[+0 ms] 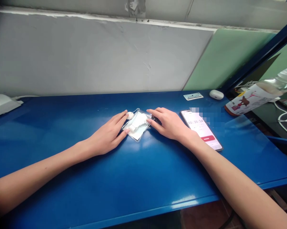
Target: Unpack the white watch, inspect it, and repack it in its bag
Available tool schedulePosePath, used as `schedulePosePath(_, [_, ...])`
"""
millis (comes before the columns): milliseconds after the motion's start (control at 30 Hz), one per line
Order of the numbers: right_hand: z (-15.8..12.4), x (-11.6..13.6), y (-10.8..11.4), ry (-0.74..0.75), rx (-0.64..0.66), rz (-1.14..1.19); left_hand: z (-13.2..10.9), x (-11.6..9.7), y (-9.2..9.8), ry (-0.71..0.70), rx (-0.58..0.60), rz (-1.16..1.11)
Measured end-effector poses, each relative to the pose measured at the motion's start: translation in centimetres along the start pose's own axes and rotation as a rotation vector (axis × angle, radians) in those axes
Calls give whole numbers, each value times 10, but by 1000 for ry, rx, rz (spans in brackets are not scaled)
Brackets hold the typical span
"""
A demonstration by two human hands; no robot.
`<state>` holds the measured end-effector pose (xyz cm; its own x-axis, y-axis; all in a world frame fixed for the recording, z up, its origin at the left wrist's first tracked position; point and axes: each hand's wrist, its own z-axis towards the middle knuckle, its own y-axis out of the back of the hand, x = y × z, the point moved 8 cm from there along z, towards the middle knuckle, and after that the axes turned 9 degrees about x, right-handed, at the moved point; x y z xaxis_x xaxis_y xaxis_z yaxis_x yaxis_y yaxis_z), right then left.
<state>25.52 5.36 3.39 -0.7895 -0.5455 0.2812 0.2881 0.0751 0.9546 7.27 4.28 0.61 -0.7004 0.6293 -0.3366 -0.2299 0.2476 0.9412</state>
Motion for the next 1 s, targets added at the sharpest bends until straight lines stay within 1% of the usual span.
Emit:
schedulePosePath(100, [0,2,1,6,-5,-19,1,4,1,12,-24,-22])
schedulePosePath(200, [-1,9,-2,25,33,-27,2,10,2,43,-13,2])
schedulePosePath(367, [-4,22,-6,117,89,17,4,21,10,83,7,53])
schedulePosePath(433, [-4,21,-5,126,74,18,6,25,14,80,12,66])
schedulePosePath(533, [-4,17,-2,121,34,-19,9,31,20,84,-12,59])
schedulePosePath(600, [-3,14,-3,113,48,-39,9,34,21,80,-26,54])
schedulePosePath(767, [-3,11,-16,87,169,-39,7,32,18,75,-63,61])
schedulePosePath(900, [-3,10,-18,67,176,-19,6,26,14,20,-31,44])
schedulePosePath(1000, [-3,6,-18,50,188,-15,6,23,14,-20,-20,52])
